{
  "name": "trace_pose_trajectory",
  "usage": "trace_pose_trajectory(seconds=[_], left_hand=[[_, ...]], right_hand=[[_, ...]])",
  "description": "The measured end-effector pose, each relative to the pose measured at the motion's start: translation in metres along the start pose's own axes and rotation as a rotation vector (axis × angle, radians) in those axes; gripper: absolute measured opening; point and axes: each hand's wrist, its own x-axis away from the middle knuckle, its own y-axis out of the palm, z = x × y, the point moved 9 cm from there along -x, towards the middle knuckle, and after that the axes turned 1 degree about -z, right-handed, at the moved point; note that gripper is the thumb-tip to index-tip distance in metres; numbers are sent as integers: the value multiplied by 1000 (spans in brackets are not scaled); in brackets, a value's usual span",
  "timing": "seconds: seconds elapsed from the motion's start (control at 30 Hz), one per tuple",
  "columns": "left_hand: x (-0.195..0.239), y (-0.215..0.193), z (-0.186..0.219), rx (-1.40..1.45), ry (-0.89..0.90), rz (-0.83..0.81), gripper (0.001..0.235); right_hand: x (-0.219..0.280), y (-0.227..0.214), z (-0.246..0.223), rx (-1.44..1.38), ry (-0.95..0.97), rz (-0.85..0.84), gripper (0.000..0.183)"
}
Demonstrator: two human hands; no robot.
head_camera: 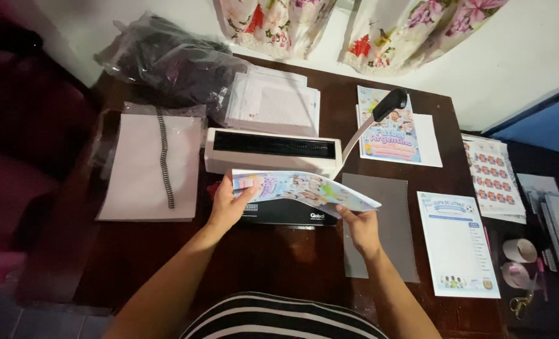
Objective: The person uses a spiral binding machine to bind a colorful cover sheet onto a stack of printed pages. They then use scissors to trim the excess spiral binding wire from the finished notebook. Finally, they place the completed notebook on a stack and prepare to bind another set of pages.
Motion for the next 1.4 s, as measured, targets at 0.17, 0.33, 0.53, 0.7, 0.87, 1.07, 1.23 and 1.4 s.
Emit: trace_pose_trajectory(seconds=[0.17,0.33,0.53,0.7,0.87,1.07,1.23,1.4], left_hand=[[-3,5,-18,-89,36,-9,42],[19,16,5,-40,-157,-71,70],[66,28,-18,-139,-131,-281,97],[71,20,-71,6,-494,-280,100],[53,23,-61,119,-616,-275,98],[39,14,-76,12,-607,-272,101],[33,5,-91,4,-628,-233,104],[24,-5,-84,-218,-408,-237,103]], right_hand=[[-8,-2,4,31,-3,-7,30],[10,-42,36,47,169,-14,46],[41,-17,-6,-15,268,-46,86],[29,-23,23,27,298,-145,82],[10,-25,33,40,365,-149,79],[-3,-19,33,-57,397,-132,82],[-12,-15,39,-3,376,-138,82],[-10,5,25,-9,342,-171,77]])
